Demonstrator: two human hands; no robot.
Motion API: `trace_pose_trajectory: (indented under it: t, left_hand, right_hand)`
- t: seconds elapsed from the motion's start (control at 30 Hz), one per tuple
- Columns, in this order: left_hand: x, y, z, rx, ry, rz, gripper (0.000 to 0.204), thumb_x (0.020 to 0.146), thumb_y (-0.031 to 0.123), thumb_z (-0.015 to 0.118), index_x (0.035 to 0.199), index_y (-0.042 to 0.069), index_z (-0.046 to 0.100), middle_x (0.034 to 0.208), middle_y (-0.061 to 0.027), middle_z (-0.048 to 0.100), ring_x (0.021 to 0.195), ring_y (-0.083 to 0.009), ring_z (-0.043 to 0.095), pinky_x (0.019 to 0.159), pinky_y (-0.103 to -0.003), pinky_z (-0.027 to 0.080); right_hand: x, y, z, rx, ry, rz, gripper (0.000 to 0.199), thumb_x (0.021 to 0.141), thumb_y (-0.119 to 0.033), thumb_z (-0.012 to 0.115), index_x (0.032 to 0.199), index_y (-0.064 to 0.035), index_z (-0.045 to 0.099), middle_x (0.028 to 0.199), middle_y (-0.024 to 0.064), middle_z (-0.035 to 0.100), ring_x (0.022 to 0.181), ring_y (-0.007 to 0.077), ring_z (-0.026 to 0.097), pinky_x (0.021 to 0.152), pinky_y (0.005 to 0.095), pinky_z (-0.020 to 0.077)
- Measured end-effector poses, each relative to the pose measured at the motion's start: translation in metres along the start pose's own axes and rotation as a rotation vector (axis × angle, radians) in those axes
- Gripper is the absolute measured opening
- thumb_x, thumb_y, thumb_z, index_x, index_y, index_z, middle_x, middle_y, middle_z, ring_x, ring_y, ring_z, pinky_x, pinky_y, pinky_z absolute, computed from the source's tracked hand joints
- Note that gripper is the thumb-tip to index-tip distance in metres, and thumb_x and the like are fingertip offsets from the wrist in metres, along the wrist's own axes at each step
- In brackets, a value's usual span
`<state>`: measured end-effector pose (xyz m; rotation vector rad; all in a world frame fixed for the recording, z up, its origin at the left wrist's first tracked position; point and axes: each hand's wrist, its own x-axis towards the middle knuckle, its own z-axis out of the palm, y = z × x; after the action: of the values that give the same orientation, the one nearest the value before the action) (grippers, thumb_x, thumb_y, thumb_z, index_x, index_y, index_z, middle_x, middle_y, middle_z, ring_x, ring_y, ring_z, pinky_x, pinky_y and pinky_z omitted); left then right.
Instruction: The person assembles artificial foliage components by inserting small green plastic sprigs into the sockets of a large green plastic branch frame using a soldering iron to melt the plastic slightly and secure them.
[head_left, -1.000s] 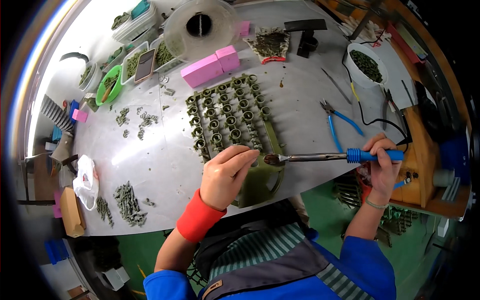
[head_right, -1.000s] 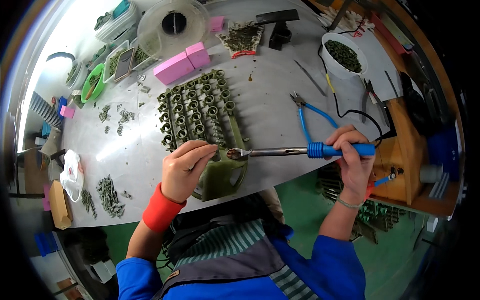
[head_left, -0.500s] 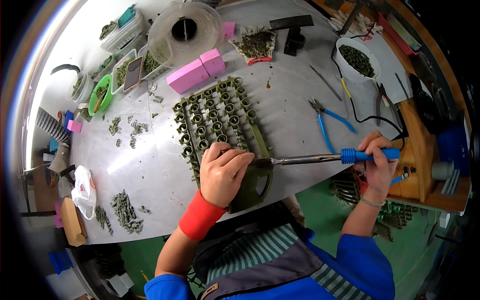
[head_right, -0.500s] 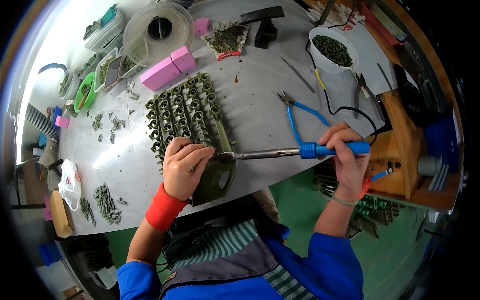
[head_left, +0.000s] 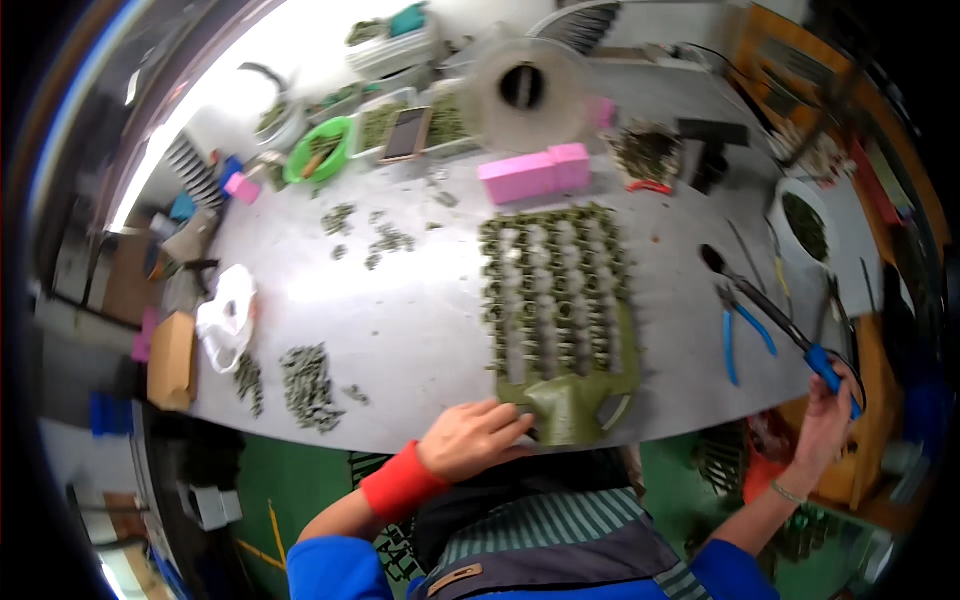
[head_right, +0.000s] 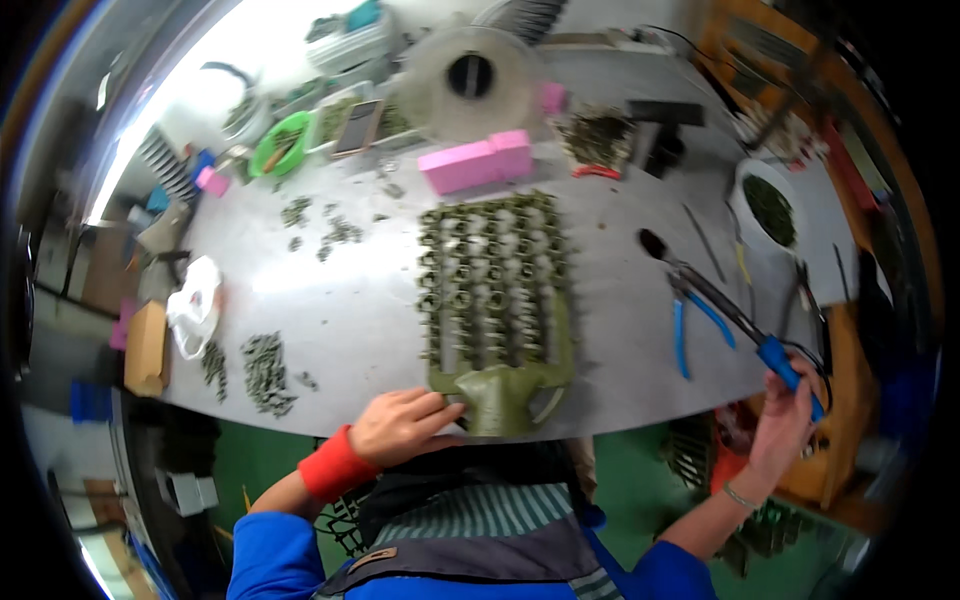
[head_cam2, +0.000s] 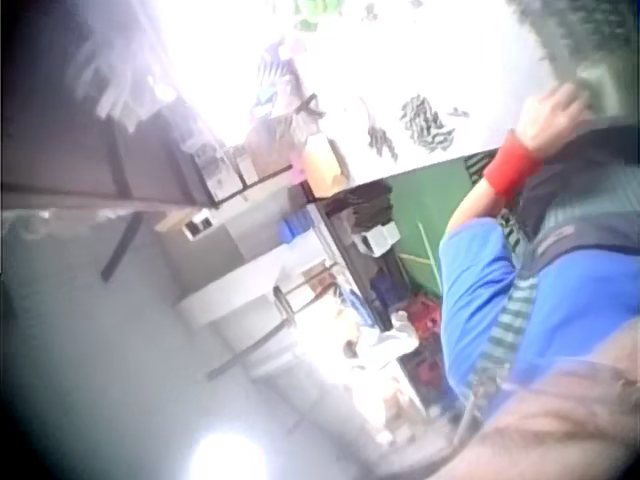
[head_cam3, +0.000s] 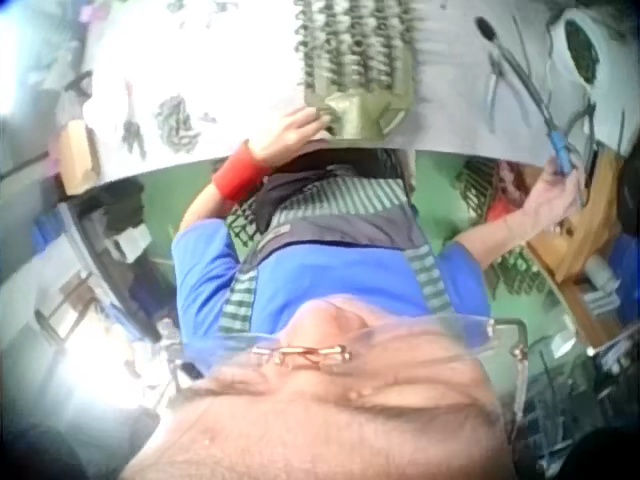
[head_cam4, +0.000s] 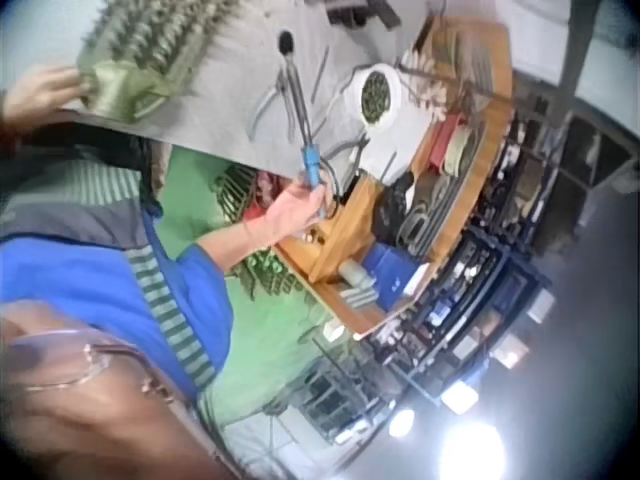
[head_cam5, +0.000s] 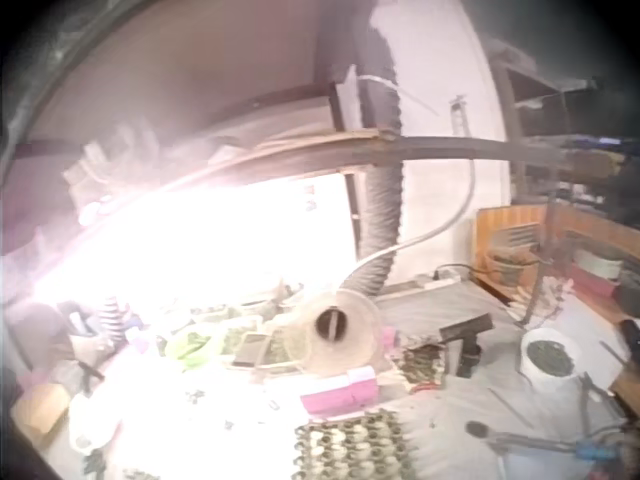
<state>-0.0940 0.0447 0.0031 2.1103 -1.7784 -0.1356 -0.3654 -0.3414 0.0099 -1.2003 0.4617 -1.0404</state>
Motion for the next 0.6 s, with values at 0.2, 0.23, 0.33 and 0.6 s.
trace_pose_trajectory:
  t: [0.2, 0.23, 0.33, 0.6]
  left_hand:
    - [-0.012, -0.004, 0.022, 0.044, 0.173, 0.019, 0.029, 0.075, 0.025, 0.071, 0.094, 0.004, 0.062, 0.077, -0.0034, 0.050, 0.068, -0.0187, 0.054, 0.058, -0.031, 0.048]
    - [-0.013, -0.005, 0.023, 0.030, 0.171, 0.037, 0.028, 0.076, 0.025, 0.071, 0.093, 0.004, 0.062, 0.078, -0.0034, 0.050, 0.068, -0.0186, 0.054, 0.058, -0.031, 0.048]
    - [-0.024, -0.005, 0.018, 0.021, 0.135, 0.013, 0.028, 0.078, 0.024, 0.068, 0.093, 0.002, 0.061, 0.081, -0.0054, 0.051, 0.073, -0.0205, 0.056, 0.059, -0.032, 0.049]
    - [-0.044, -0.018, 0.000, -0.114, 0.160, -0.047, 0.028, 0.083, 0.027, 0.067, 0.095, 0.003, 0.060, 0.084, -0.0071, 0.055, 0.076, -0.0236, 0.059, 0.059, -0.032, 0.051]
  right_hand:
    - [0.016, 0.030, 0.009, 0.076, 0.234, -0.094, 0.021, 0.095, -0.016, 0.057, 0.106, 0.0015, 0.060, 0.108, 0.0096, 0.061, 0.087, 0.0138, 0.062, 0.081, 0.0252, 0.0525]
    - [0.018, 0.028, 0.013, 0.082, 0.252, -0.071, 0.019, 0.093, -0.014, 0.061, 0.105, 0.0011, 0.061, 0.105, 0.0079, 0.062, 0.088, 0.0140, 0.061, 0.080, 0.0250, 0.0520]
    - [0.017, 0.027, 0.034, 0.022, 0.326, -0.071, 0.020, 0.093, -0.016, 0.060, 0.105, 0.0007, 0.061, 0.104, 0.0070, 0.062, 0.087, 0.0139, 0.061, 0.081, 0.0253, 0.0513]
    - [0.021, 0.030, 0.060, -0.001, 0.286, -0.044, 0.025, 0.093, -0.020, 0.061, 0.108, 0.0008, 0.061, 0.103, 0.0057, 0.062, 0.085, 0.0123, 0.060, 0.083, 0.0240, 0.0484]
